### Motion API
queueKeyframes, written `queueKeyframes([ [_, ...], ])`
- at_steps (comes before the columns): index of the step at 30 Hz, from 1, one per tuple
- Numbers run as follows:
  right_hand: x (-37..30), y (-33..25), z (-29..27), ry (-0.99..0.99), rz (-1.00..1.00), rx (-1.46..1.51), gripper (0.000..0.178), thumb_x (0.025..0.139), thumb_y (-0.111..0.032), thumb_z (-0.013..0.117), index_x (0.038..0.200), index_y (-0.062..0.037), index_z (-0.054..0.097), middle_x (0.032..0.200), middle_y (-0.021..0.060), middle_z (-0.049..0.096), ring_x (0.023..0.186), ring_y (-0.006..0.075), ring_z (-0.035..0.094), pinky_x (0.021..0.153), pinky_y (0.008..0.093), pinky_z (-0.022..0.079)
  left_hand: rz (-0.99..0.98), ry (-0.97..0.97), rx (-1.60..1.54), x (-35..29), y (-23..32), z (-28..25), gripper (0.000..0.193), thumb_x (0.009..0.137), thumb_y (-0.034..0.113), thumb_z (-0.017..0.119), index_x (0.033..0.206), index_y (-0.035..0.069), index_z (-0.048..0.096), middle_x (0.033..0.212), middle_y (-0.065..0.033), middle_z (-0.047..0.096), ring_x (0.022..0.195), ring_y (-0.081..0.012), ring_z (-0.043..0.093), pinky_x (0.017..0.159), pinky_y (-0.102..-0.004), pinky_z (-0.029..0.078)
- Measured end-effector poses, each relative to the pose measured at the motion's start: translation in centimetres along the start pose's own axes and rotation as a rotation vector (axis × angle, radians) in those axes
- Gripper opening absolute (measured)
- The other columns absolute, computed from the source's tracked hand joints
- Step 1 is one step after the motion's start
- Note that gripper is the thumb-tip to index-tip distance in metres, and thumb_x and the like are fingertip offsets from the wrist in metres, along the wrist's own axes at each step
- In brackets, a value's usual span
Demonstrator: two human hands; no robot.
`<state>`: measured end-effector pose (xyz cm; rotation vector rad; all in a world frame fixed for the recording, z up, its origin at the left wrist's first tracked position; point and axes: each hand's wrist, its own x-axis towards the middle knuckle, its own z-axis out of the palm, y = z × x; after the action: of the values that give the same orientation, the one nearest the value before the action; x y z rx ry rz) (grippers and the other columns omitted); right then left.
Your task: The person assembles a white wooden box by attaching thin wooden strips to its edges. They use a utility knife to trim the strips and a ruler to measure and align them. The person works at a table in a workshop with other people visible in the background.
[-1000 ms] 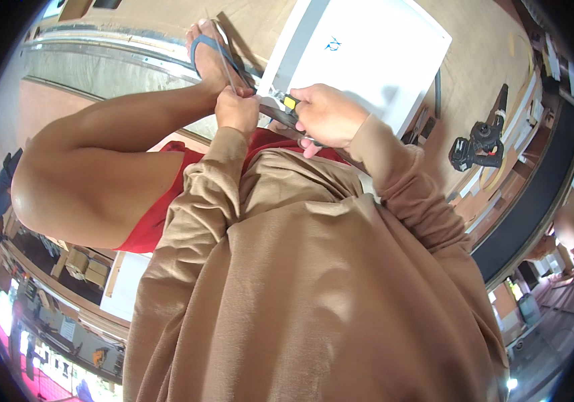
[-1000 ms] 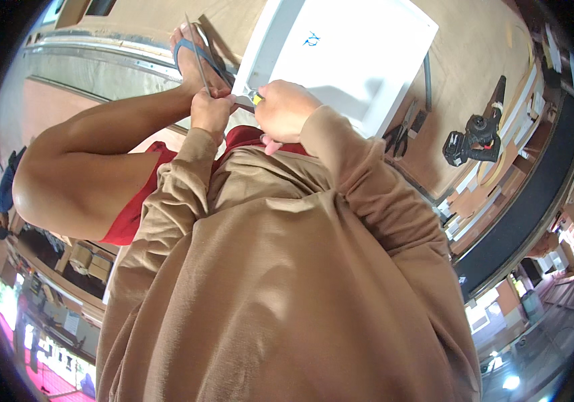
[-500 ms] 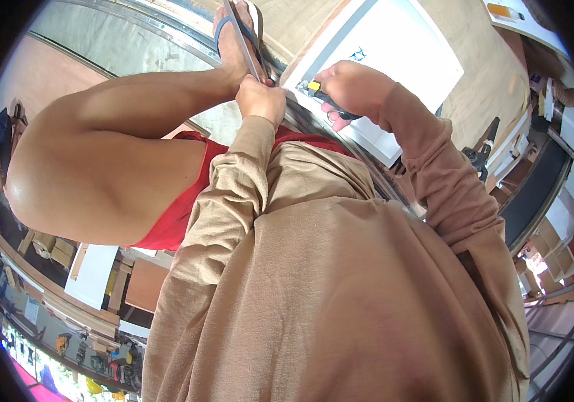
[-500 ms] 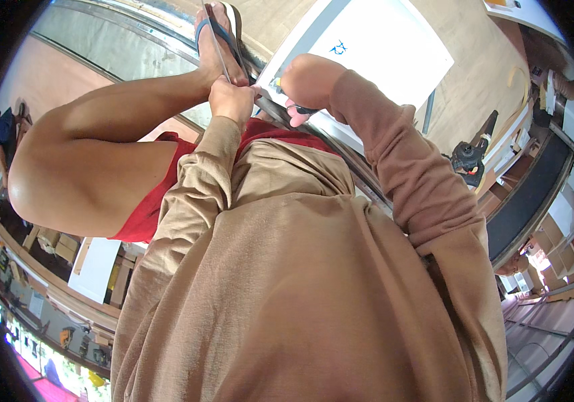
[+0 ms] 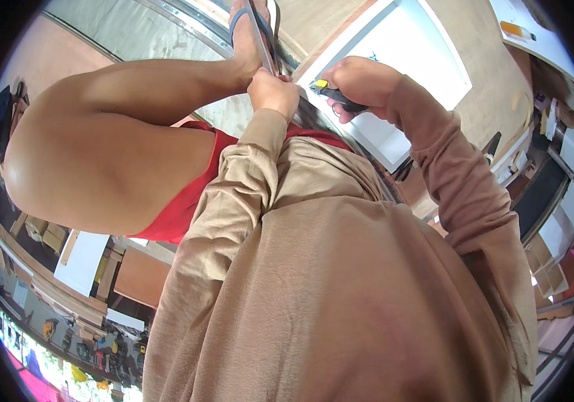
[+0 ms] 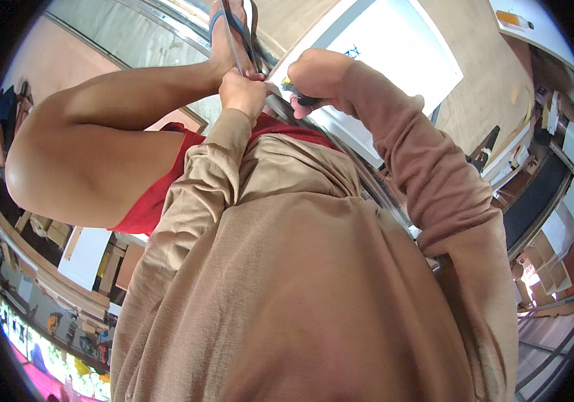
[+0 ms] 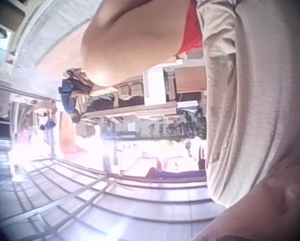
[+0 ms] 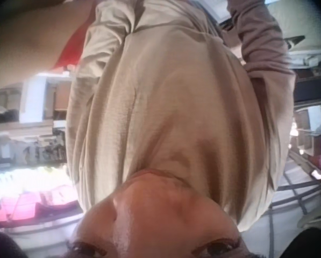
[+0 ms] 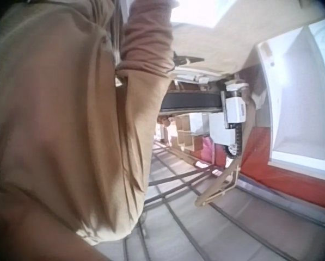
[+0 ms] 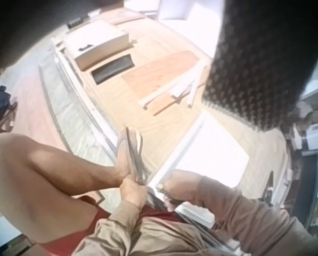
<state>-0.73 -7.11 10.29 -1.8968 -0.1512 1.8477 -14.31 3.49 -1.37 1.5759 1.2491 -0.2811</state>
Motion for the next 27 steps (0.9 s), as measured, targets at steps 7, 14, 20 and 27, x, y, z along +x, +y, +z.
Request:
queueKeyframes([
  [7, -0.3, -2.4, 1.1, 0.009, 0.081, -0.261, 0.026, 0.100, 0.002, 0.049, 0.101, 0.0137, 0.073, 0.090, 0.0185, 0.077, 0.077, 0.0222, 0.078, 0.075, 0.0327, 0.067, 0.060, 0.072, -0.040, 0.0, -0.1, 0.9, 0.026, 0.075, -0.003, 0.079, 0.088, 0.000, 0.057, 0.087, -0.0115, 0.077, 0.084, -0.0208, 0.075, 0.077, -0.0354, 0.059],
  [14, -0.8, -3.3, 2.1, 0.058, 0.080, -0.368, 0.032, 0.101, -0.010, 0.046, 0.092, 0.0085, 0.071, 0.082, 0.0145, 0.073, 0.071, 0.0222, 0.074, 0.064, 0.0362, 0.061, 0.091, 0.058, -0.127, 0.2, -0.5, 0.6, 0.022, 0.077, -0.001, 0.079, 0.089, -0.003, 0.061, 0.088, -0.0176, 0.077, 0.084, -0.0281, 0.077, 0.079, -0.0385, 0.060],
  [20, -7.1, 2.3, -2.4, 0.075, 0.008, -0.097, 0.026, 0.101, -0.018, 0.052, 0.097, 0.0035, 0.066, 0.074, 0.0049, 0.060, 0.056, 0.0153, 0.059, 0.053, 0.0320, 0.056, 0.069, -0.050, -0.077, 0.8, -2.0, 0.9, 0.028, 0.083, -0.010, 0.076, 0.099, -0.005, 0.054, 0.091, -0.0148, 0.074, 0.083, -0.0234, 0.076, 0.068, -0.0372, 0.066],
  [27, 2.5, 11.8, 2.5, 0.597, -0.141, 0.488, 0.040, 0.084, -0.010, 0.085, 0.114, 0.0048, 0.062, 0.094, 0.0111, 0.072, 0.078, 0.0172, 0.067, 0.074, 0.0319, 0.058, -0.026, -0.143, -0.194, -1.7, 0.1, -0.9, 0.035, 0.092, -0.009, 0.069, 0.117, -0.022, 0.047, 0.112, -0.0261, 0.064, 0.086, -0.0334, 0.077, 0.066, -0.0332, 0.069],
])
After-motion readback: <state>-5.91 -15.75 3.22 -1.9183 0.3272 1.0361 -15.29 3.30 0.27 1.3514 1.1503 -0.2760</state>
